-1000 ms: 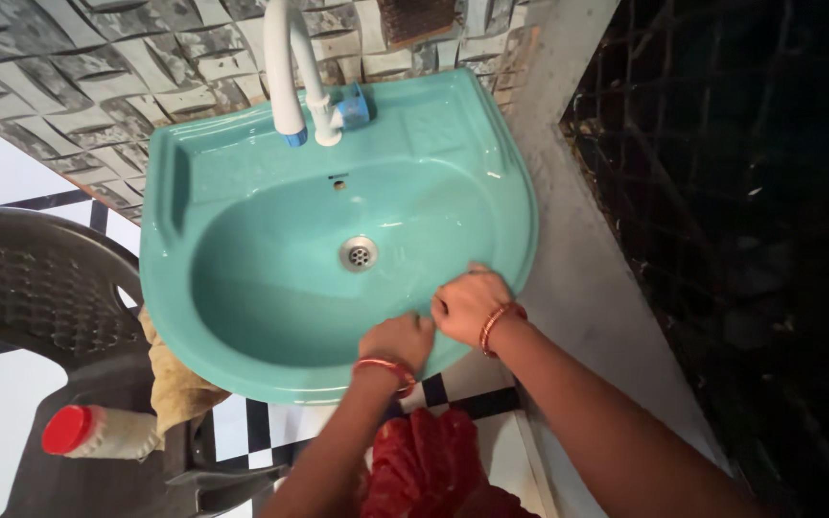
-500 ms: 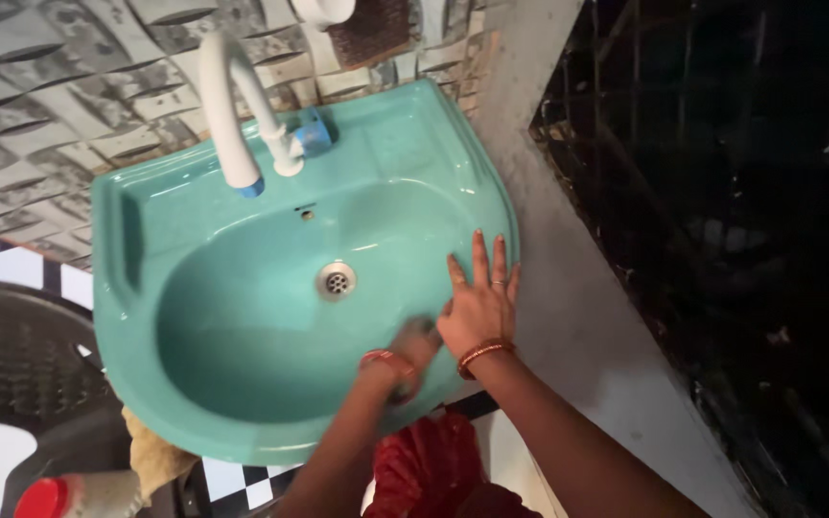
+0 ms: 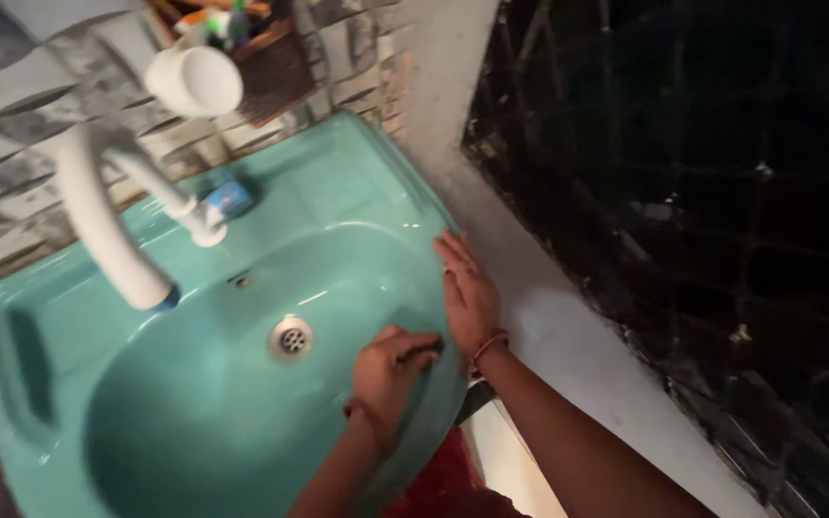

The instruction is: The person scrubs the interior and rim of a teal bathroom sink using a dark sponge and water. They repeatedly rinse the sponge under the running tap and wipe the basin surfaces thoroughly.

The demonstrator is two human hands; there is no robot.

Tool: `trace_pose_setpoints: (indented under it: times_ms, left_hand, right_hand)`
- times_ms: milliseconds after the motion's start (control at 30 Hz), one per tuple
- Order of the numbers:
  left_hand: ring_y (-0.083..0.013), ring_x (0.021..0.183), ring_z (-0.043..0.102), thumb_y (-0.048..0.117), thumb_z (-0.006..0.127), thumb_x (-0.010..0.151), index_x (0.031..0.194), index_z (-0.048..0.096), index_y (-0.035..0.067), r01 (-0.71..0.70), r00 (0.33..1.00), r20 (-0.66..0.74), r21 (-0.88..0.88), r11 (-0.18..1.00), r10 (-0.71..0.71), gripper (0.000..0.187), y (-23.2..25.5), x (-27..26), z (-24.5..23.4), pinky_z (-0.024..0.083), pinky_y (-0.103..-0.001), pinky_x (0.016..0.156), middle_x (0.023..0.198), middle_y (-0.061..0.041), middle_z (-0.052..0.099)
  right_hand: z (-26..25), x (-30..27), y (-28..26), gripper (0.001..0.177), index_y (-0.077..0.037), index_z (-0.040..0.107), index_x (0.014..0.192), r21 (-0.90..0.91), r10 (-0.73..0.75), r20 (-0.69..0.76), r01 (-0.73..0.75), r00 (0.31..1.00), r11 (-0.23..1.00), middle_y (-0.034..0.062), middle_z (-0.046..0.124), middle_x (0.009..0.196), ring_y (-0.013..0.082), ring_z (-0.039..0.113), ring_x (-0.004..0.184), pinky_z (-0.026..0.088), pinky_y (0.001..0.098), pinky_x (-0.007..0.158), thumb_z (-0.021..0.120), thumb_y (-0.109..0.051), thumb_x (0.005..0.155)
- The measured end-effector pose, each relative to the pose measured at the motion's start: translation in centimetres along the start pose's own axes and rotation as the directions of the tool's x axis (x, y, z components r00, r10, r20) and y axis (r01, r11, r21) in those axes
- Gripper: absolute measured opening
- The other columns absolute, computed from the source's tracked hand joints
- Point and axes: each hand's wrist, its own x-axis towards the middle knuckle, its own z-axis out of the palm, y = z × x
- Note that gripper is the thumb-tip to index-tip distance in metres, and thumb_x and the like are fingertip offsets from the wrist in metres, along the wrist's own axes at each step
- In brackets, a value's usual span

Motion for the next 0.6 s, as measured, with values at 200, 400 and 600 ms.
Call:
trace_pose_setpoints:
  times_ms: [200, 400, 600]
  left_hand:
    - [-0.029, 0.093, 0.064, 0.009, 0.071, 0.079, 0.088, 0.077, 0.014, -0.366, 0.908, -0.076, 0.334, 0.868, 0.412, 0.012, 0.3, 10.1, 3.8, 0.054, -0.04, 0.079, 0.093, -0.005, 0.071]
    - [-0.0271, 0.092, 0.063, 0.014, 0.069, 0.084, 0.089, 0.078, 0.019, -0.367, 0.88, -0.156, 0.377, 0.851, 0.449, 0.012, 0.3, 17.2, 3.0, 0.052, -0.04, 0.086, 0.099, 0.002, 0.074]
    - [-0.0256, 0.096, 0.062, 0.013, 0.066, 0.087, 0.105, 0.078, 0.02, -0.384, 0.9, -0.072, 0.335, 0.86, 0.43, 0.022, 0.5, 13.8, 2.0, 0.053, -0.038, 0.084, 0.105, 0.0, 0.071]
  right_hand:
    - [0.0, 0.3, 1.1, 0.047, -0.011, 0.05, 0.15, 0.17, 0.28, -0.135, -0.256, 0.95, 0.952, 0.0137, 0.052, 0.154, 0.0323, 0.05, 0.143, 0.04, 0.0401, 0.116, 0.045, -0.032, 0.108]
    - [-0.9, 1.6, 0.2, 0.053, -0.018, 0.047, 0.154, -0.089, 0.239, 0.017, -0.237, 0.971, 0.968, 0.0161, 0.057, 0.148, 0.039, 0.061, 0.125, 0.05, 0.0448, 0.102, 0.044, -0.026, 0.102]
    - [0.2, 2.6, -0.8, 0.055, -0.019, 0.04, 0.154, -0.129, 0.547, 0.057, -0.537, 0.835, 0.834, 0.0124, 0.053, 0.15, 0.0371, 0.061, 0.122, 0.049, 0.0442, 0.102, 0.041, -0.027, 0.1]
